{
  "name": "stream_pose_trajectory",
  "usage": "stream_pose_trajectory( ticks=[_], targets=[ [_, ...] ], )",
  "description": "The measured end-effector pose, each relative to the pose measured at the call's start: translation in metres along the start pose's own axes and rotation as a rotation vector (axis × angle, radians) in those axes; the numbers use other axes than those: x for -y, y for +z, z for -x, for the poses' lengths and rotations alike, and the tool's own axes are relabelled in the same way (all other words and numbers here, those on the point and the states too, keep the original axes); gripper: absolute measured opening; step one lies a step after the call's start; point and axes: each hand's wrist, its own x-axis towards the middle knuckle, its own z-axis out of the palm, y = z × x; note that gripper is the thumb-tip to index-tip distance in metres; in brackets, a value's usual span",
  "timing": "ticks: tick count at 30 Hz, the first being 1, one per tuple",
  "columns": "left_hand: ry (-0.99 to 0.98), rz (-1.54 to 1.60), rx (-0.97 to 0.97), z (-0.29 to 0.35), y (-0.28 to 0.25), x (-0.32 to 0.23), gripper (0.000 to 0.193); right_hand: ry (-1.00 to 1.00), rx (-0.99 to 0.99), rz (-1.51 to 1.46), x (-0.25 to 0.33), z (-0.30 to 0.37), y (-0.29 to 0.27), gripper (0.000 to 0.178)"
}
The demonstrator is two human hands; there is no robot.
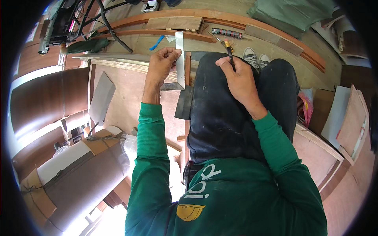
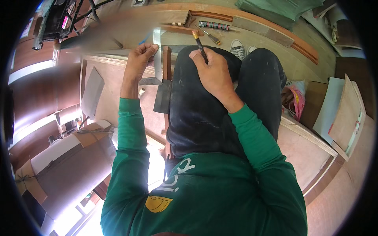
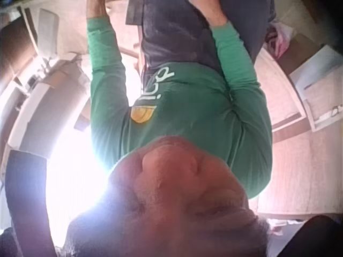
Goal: The person uses a square and a pencil to mark lines on a piece of wood, then uses a chisel and their hands to carve out or refine a small section of the wood.
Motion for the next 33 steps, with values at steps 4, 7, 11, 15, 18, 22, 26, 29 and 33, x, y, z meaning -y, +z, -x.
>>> stream_pose_trajectory(
  ticks=[4,7,11,15,18,22,26,29,33],
  targets=[
    [0.083,0.004,-0.077,-0.007,-0.01,-0.012,0.025,0.012,0.039,-0.011,-0.007,0.005,0.007,0.04],
    [0.093,-0.101,-0.034,-0.004,0.005,-0.011,0.025,-0.006,0.048,-0.002,-0.011,0.006,0.008,0.041],
    [0.086,-0.208,-0.028,-0.001,0.014,0.006,0.025,-0.019,0.044,-0.017,-0.009,0.008,0.011,0.041],
    [0.087,-0.291,-0.048,0.013,0.015,0.014,0.027,0.008,0.052,0.007,-0.008,0.012,0.014,0.042],
    [0.089,-0.308,-0.103,0.022,0.021,0.016,0.03,-0.004,0.047,0.044,-0.014,0.013,0.016,0.042],
    [0.113,-0.386,-0.241,0.024,0.025,0.023,0.034,0.012,0.067,0.045,-0.006,0.014,0.017,0.041],
    [0.085,-0.308,-0.221,0.018,0.025,0.028,0.035,0.056,0.071,0.048,-0.002,0.019,0.02,0.036],
    [0.082,-0.262,-0.194,0.011,0.024,0.031,0.033,-0.382,-0.026,0.157,-0.011,0.027,0.033,0.032],
    [0.052,-0.205,-0.176,0.012,0.022,0.032,0.031,-0.215,0.465,0.483,0.015,0.047,0.043,0.053]
  ],
)
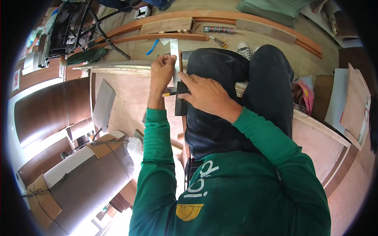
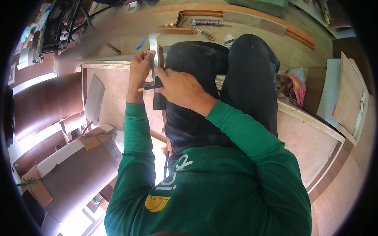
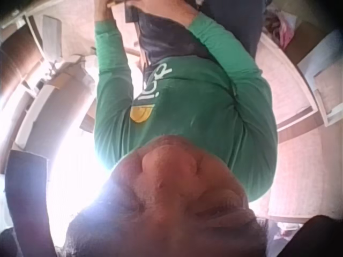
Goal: The person uses a square and a pencil to mark lines on a piece of wood, then uses a chisel and their hands to carve out or refine a small section of the wood.
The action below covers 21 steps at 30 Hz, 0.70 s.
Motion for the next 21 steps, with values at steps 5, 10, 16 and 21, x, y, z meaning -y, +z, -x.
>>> stream_pose_trajectory(
  ticks=[5,10,16,21],
  targets=[
    [0.042,-0.05,0.009,-0.002,0.0,-0.004,0.031,-0.04,0.169,0.099,0.002,-0.005,-0.014,0.042],
    [0.057,-0.116,-0.012,0.001,-0.001,-0.002,0.033,-0.052,0.119,0.106,0.0,0.002,-0.006,0.041],
    [0.036,-0.054,-0.039,0.002,0.004,0.002,0.032,-0.052,0.099,0.129,-0.004,0.006,0.0,0.037],
    [0.058,-0.026,-0.065,0.005,0.006,0.007,0.031,-0.02,0.024,0.183,0.007,0.012,0.011,0.045]
  ],
)
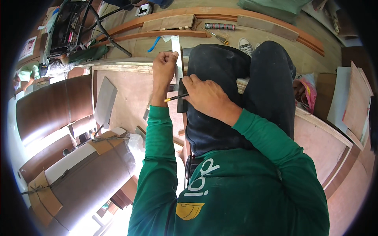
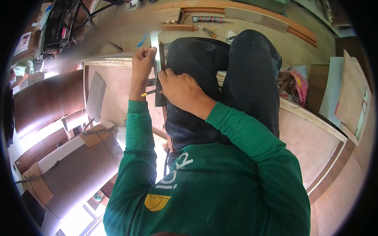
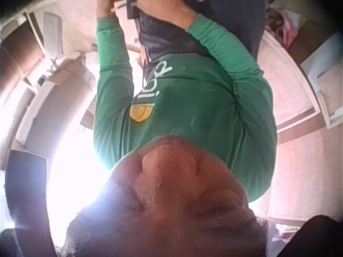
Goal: The person uses a square and a pencil to mark lines on a piece of wood, then uses a chisel and their hands to carve out or refine a small section of the wood.
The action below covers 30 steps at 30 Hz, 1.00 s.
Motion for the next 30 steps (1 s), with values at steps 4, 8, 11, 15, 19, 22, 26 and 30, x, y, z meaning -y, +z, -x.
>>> stream_pose_trajectory(
  ticks=[4,8,11,15,19,22,26,30],
  targets=[
    [-0.011,-0.004,0.024,-0.001,0.001,-0.005,0.029,-0.082,0.005,-0.006,0.007,0.001,0.0,0.054],
    [0.005,0.004,0.034,-0.002,-0.002,-0.003,0.028,-0.078,0.046,-0.027,0.005,0.002,0.001,0.053],
    [0.01,0.014,0.035,-0.001,-0.001,-0.005,0.028,-0.068,0.053,-0.06,0.003,0.006,-0.003,0.051],
    [0.013,0.023,0.05,-0.001,-0.002,-0.004,0.029,-0.035,0.096,-0.106,0.002,0.01,-0.01,0.05],
    [-0.001,0.04,0.082,-0.001,-0.006,-0.007,0.03,-0.039,0.093,-0.098,0.0,0.015,-0.01,0.056],
    [0.021,0.046,0.072,-0.002,-0.002,-0.01,0.03,-0.044,0.082,-0.091,-0.001,0.018,-0.009,0.061],
    [0.014,-0.008,0.046,0.002,-0.003,-0.01,0.031,-0.038,0.096,-0.067,0.0,0.019,-0.011,0.064],
    [0.005,-0.051,0.019,0.002,-0.002,-0.008,0.031,-0.05,0.096,-0.058,0.003,0.018,-0.014,0.058]
  ],
)
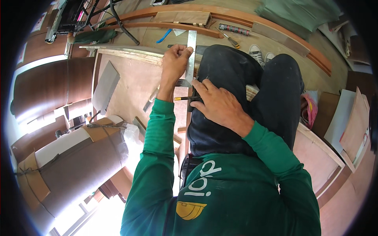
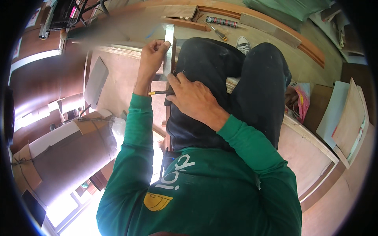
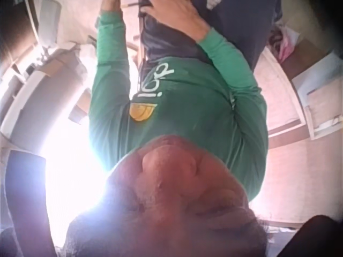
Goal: The person uses a square and a pencil to mark lines on a piece of wood, then uses a chisel and their hands to carve out or refine a small section of the wood.
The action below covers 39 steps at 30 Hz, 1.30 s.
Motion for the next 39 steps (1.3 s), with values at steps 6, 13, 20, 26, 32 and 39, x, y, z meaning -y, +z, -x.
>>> stream_pose_trajectory(
  ticks=[6,13,20,26,32,39],
  targets=[
    [-0.014,-0.028,-0.051,0.007,0.006,-0.015,0.029,0.044,0.027,-0.004,-0.002,-0.003,0.0,0.063],
    [-0.025,-0.012,-0.059,0.007,0.007,-0.016,0.027,0.032,0.005,-0.024,-0.003,-0.003,-0.001,0.063],
    [-0.003,-0.075,-0.091,0.013,0.007,-0.022,0.03,-0.001,-0.02,-0.015,-0.004,-0.003,0.0,0.062],
    [0.068,-0.135,-0.102,0.012,0.007,-0.015,0.031,-0.002,0.001,-0.018,0.001,-0.005,-0.006,0.06],
    [0.039,-0.1,-0.101,0.007,0.01,-0.012,0.032,-0.021,0.013,0.008,-0.001,-0.01,-0.002,0.059],
    [0.014,-0.128,-0.082,0.007,0.008,-0.014,0.033,-0.018,0.001,0.013,-0.003,-0.01,-0.001,0.06]
  ],
)
